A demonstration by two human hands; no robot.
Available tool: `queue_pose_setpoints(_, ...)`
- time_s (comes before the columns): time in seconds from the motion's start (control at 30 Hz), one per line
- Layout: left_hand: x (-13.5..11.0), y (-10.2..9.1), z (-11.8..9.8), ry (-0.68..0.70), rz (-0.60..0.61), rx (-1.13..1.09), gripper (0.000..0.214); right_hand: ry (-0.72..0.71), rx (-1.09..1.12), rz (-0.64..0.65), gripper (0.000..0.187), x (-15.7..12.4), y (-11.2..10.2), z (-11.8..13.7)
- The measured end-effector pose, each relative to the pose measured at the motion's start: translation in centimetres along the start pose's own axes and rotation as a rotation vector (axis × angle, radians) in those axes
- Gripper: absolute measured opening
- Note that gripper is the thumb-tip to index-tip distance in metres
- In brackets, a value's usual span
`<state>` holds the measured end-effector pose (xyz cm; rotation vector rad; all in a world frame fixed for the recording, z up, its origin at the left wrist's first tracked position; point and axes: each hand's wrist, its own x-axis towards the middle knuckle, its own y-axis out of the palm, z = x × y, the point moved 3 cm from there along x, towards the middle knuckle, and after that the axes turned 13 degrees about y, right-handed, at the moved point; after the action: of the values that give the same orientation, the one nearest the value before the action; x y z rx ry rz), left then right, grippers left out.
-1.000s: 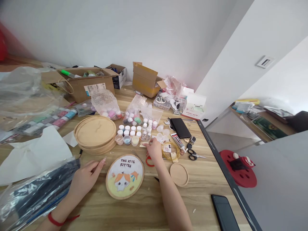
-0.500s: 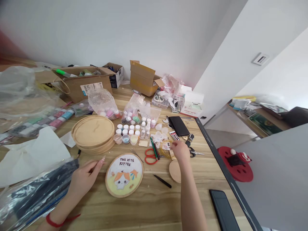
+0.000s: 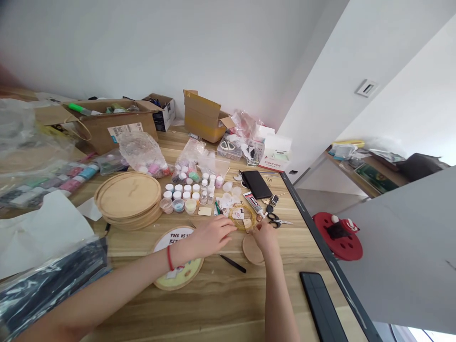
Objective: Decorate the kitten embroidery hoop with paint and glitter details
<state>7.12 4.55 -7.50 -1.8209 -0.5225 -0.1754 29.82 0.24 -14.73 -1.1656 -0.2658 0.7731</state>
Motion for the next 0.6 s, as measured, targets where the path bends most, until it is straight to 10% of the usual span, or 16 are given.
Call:
queue_pose_setpoints(0.2, 5.7, 5.1, 1.8, 0.026, 0.203, 0.105, 0.017, 0.035, 0.189, -0.005, 0.049, -0.1, 1.4, 0.4)
queue_pose_setpoints(0.6, 5.7, 7.9, 4.6, 0.085, 0.288, 0.109, 0.027, 0.070, 0.671, 0.085, 0.062, 0.5, 1.7, -0.7)
